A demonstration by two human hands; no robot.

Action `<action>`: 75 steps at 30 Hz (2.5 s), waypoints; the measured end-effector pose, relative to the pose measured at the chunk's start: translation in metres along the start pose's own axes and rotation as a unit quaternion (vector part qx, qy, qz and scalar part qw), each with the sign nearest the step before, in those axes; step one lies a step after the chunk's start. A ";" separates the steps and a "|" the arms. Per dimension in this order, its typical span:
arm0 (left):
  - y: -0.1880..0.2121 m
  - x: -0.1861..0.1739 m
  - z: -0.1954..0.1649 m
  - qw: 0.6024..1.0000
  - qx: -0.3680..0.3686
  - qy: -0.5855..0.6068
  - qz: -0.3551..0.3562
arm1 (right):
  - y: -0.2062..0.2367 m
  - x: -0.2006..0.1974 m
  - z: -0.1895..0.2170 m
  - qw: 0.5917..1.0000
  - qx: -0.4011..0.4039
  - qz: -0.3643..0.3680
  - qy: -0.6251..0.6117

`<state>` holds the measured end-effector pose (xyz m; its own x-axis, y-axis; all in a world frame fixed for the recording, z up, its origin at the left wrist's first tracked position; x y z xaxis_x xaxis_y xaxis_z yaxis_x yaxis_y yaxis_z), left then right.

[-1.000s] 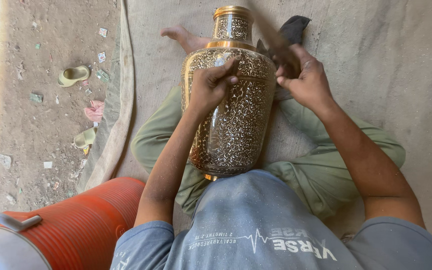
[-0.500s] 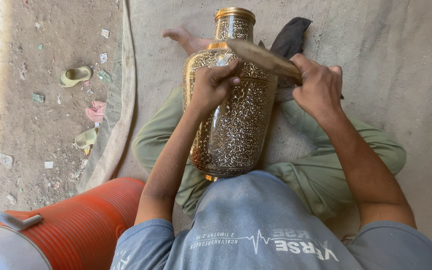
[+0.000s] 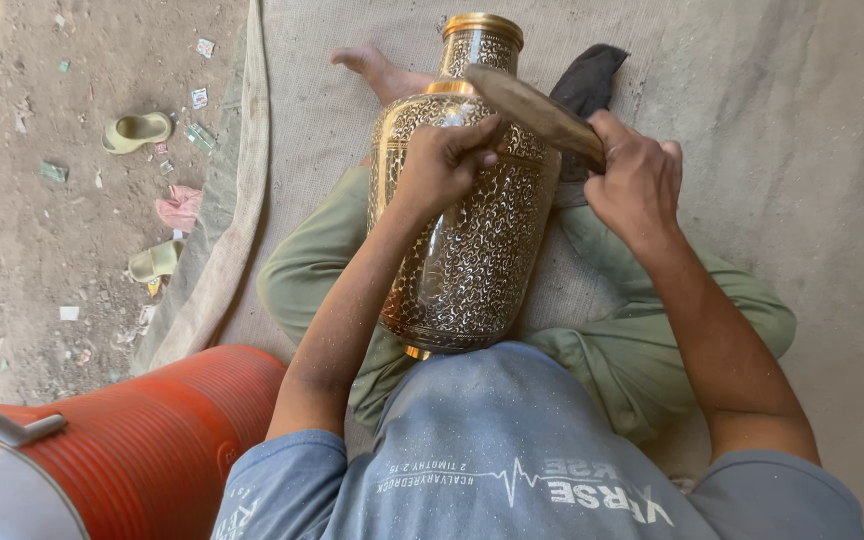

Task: The person sits on the floor and uses a wooden mallet to hammer a decorative pattern onto a brass vase. They hold the vase steady with one hand while striking it repeatedly with the mallet in the other hand.

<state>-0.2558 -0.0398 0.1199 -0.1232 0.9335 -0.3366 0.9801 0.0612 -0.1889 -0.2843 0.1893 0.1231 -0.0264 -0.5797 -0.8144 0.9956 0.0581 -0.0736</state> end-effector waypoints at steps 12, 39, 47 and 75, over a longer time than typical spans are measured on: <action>0.057 -0.016 0.026 0.966 0.004 0.015 -0.258 | -0.023 0.016 0.008 0.967 -0.117 0.076 0.214; 0.058 -0.010 0.018 0.959 -0.012 0.044 -0.280 | -0.027 -0.039 0.113 0.933 -0.317 0.027 0.169; 0.058 -0.007 0.011 0.960 0.020 0.051 -0.276 | -0.024 -0.041 0.108 0.942 -0.313 0.011 0.121; 0.055 -0.003 0.008 0.964 0.025 0.025 -0.264 | -0.010 -0.048 0.092 0.945 -0.301 -0.045 0.122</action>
<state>-0.2025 -0.0421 0.1034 -0.5943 0.7926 -0.1363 0.7733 0.5168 -0.3673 -0.2848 0.1421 0.2158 -0.2027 -0.4037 -0.8921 0.7581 0.5120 -0.4039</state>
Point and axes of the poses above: each hand's wrist, its own y-axis away from the middle knuckle, its own x-axis out of the palm, z = x × y, the point moved 8 cm from there along -y, towards the middle knuckle, and after that the axes turned 12 degrees about -z, right-handed, at the moved point
